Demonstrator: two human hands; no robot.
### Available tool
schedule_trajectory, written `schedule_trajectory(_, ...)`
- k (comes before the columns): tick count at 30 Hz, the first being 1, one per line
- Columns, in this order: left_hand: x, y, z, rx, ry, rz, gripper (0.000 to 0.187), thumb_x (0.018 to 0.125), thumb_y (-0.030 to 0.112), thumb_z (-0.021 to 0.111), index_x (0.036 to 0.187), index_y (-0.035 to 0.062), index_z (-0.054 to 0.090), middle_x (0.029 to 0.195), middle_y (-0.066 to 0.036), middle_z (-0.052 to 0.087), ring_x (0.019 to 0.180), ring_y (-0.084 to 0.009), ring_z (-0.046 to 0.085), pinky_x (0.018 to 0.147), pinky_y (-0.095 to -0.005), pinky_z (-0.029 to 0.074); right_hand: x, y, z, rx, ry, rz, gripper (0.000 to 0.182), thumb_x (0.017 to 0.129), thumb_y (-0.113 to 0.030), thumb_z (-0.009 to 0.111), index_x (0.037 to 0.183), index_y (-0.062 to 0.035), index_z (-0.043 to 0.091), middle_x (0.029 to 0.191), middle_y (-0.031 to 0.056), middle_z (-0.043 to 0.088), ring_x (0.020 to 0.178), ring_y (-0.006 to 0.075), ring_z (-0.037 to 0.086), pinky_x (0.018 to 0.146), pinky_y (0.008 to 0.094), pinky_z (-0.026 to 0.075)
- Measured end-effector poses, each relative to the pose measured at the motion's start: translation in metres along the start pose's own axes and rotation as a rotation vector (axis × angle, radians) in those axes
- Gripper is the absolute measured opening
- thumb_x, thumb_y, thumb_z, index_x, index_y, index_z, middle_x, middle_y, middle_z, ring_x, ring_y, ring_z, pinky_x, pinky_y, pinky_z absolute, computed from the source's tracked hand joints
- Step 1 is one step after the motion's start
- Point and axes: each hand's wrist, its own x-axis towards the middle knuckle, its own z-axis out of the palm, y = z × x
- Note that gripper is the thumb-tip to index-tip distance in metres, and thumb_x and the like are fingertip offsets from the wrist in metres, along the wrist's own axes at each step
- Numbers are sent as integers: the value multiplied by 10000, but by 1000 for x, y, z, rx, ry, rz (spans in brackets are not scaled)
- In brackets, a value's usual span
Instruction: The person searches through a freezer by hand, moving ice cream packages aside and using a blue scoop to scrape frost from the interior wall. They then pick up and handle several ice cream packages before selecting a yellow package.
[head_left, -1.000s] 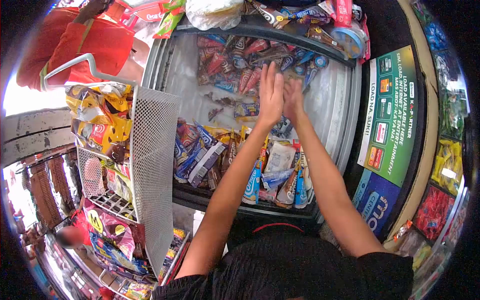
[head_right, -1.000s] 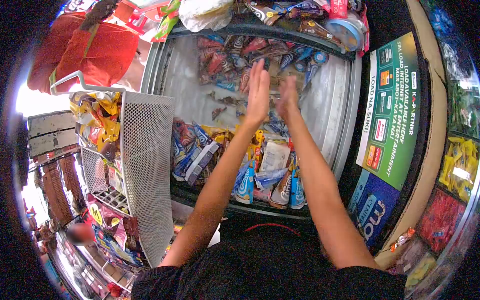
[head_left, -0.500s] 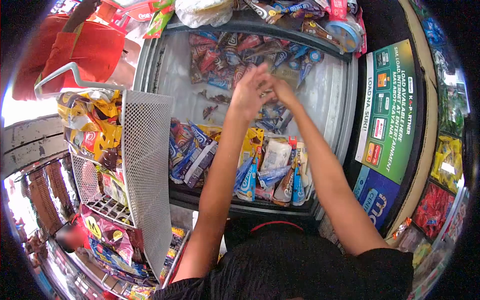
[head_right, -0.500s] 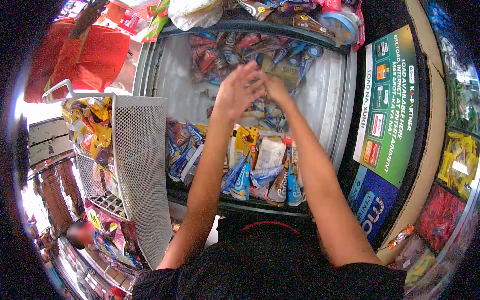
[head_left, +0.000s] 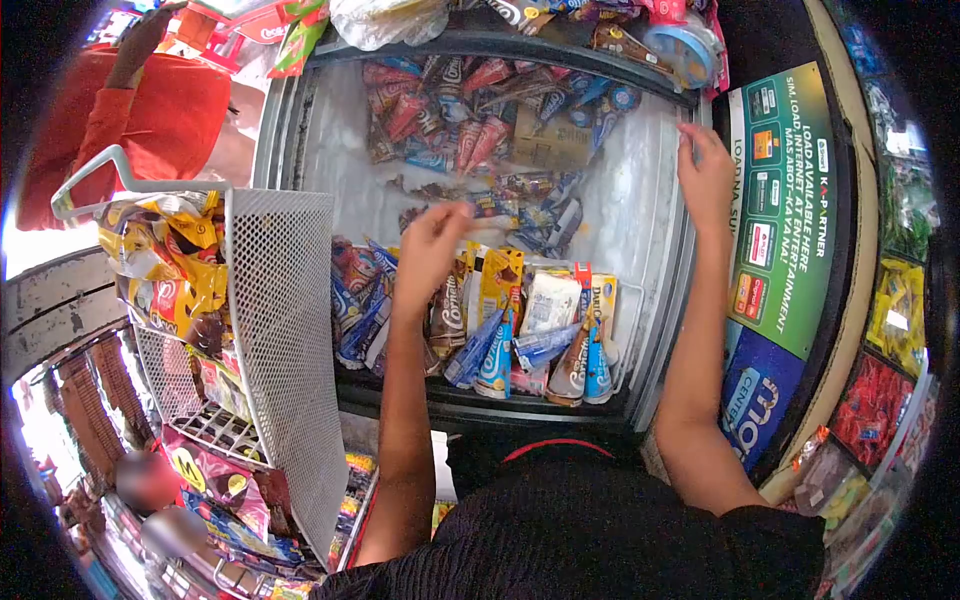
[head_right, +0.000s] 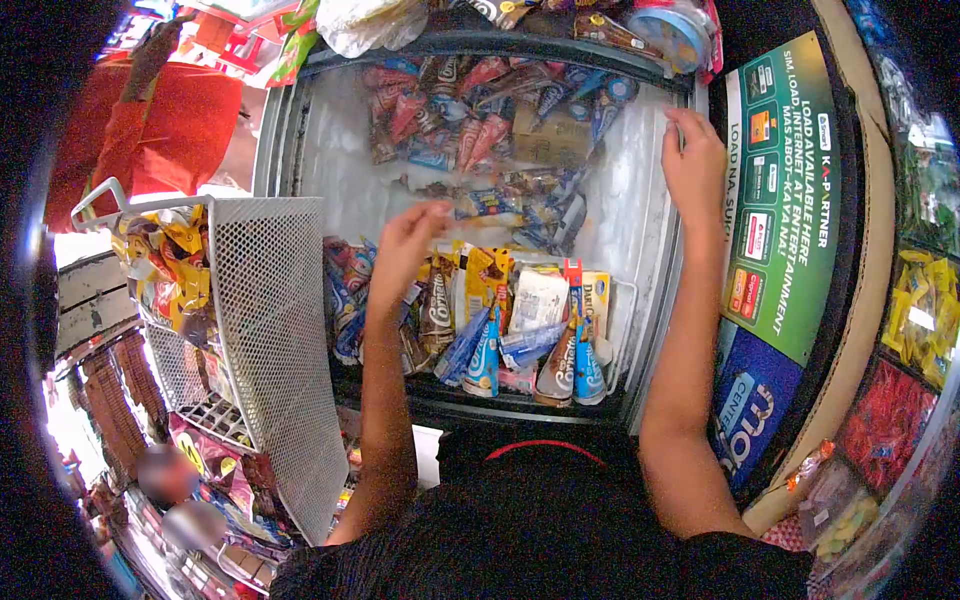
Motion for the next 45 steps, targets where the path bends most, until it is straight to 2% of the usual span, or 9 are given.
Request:
schedule_trajectory(1,-1,-5,1,710,161,230,332,878,233,583,1078,-31,600,984,-101,659,880,-188,630,774,-300,460,-5,5,5,-16,9,-8,197,833,-82,526,985,-17,634,1030,171,621,961,337,594,840,379,462)
schedule_trajectory(2,2,-9,1,708,163,228,332,878,233,583,1078,-31,600,984,-101,659,880,-188,630,774,-300,460,-9,8,11,-17,7,-10,197,833,-82,526,985,-17,634,1030,171,621,961,337,594,840,379,462)
schedule_trajectory(4,10,-11,4,-18,127,-52,279,873,193,571,1057,-13,616,928,-113,667,854,-172,623,759,-294,464,-19,8,19,-83,111,-78,202,818,-62,532,987,-24,635,1040,160,619,1016,335,576,879,379,451)
schedule_trajectory(7,14,-13,5,271,129,73,252,871,164,561,1047,-6,620,904,-117,665,826,-166,617,750,-287,465,-21,6,23,-18,163,-77,195,804,-54,549,972,-29,644,1055,149,619,1055,321,566,920,366,433)
schedule_trajectory(17,28,-38,3,155,-3,11,243,872,161,553,1041,1,625,897,-112,668,800,-175,623,721,-296,479,-17,35,19,312,154,27,145,850,-41,543,895,25,664,971,140,659,978,230,615,874,306,454)
schedule_trajectory(19,29,-27,5,256,-72,-37,261,887,156,574,1075,-24,595,905,-32,636,820,-98,568,770,-245,456,-16,29,15,297,177,25,145,848,-44,544,883,27,666,958,141,661,956,229,621,864,301,457)
schedule_trajectory(30,34,0,33,116,-38,130,214,828,113,610,997,-14,636,812,-96,667,708,-108,600,652,-259,472,-17,26,15,189,165,56,152,808,-75,638,704,36,623,901,131,654,841,200,630,728,279,473)
schedule_trajectory(37,35,-17,14,214,-29,122,205,832,94,601,999,-21,628,798,-92,662,688,-107,591,648,-258,470,-12,10,13,196,256,11,80,744,-84,677,746,-11,644,826,102,646,829,235,626,752,311,480)
schedule_trajectory(45,55,-20,7,474,44,310,163,838,99,576,947,-6,636,737,-148,642,615,-210,615,584,-312,471,-17,35,17,194,145,67,236,789,-85,664,646,31,517,691,117,596,689,207,591,764,298,468)
